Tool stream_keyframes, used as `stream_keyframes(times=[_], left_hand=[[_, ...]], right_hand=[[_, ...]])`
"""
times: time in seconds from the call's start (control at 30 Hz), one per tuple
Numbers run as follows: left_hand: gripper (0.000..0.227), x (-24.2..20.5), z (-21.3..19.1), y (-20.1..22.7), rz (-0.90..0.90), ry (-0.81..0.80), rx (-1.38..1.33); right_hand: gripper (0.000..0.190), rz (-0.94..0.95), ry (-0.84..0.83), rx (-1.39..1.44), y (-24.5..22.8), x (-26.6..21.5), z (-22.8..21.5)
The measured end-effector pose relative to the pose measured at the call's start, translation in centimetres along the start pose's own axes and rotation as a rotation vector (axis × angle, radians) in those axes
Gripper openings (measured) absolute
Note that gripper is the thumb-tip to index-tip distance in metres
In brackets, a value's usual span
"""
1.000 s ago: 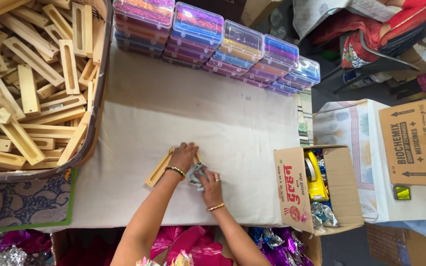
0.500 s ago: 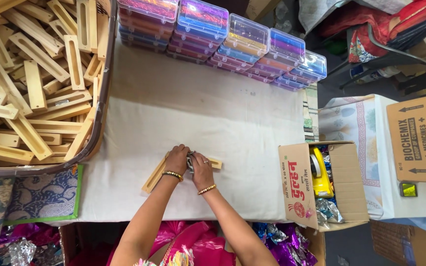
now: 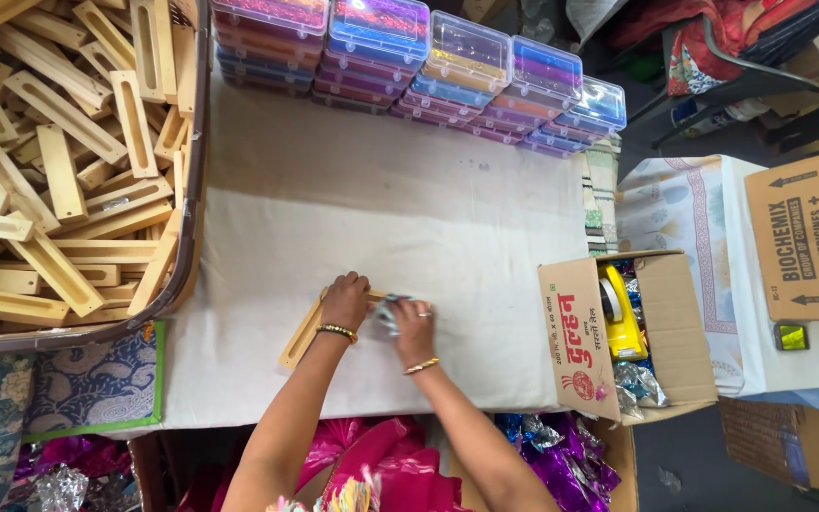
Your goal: Packing various items including colorful tubes and wooden pieces into boxes.
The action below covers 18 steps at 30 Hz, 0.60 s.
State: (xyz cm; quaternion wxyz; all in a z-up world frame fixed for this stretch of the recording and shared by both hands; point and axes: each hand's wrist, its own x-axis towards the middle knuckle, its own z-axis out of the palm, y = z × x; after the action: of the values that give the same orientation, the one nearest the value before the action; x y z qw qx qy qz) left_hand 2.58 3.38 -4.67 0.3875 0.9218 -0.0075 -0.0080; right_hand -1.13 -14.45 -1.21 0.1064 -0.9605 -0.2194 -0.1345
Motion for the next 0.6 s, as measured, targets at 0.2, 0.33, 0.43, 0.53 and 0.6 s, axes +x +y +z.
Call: stream_keyframes(times=[0.2,0.33,0.43,0.53,0.6], left_hand=[[0.019,-0.2,1.1,-1.4,0.126,0.070,0.111],[0.029,-0.3,-1.4,1.6,0.084,-0.007,0.068],[0.032,-0.2,-1.7,2.2,0.051,-0.038,0.069],[0.030,-0.6,-0.6,1.7,0.039,-0.017,0.060],[0.029,-1.0,1.4,0.1,0.052,0.002,0.050]], right_hand=[[0.040,0.005,-0.033,0.122,-1.0,1.2,-0.3],[0.036,0.049,-0.019,0.073,2.7,-0.1,-2.2],[0.034,0.174,-0.013,0.102,3.3,0.7,-2.7],[0.033,0.228,0.061,0.245,0.9,3.5,-3.2],[0.034,0.198,0.140,0.357,-1.4,4.3,-2.3]])
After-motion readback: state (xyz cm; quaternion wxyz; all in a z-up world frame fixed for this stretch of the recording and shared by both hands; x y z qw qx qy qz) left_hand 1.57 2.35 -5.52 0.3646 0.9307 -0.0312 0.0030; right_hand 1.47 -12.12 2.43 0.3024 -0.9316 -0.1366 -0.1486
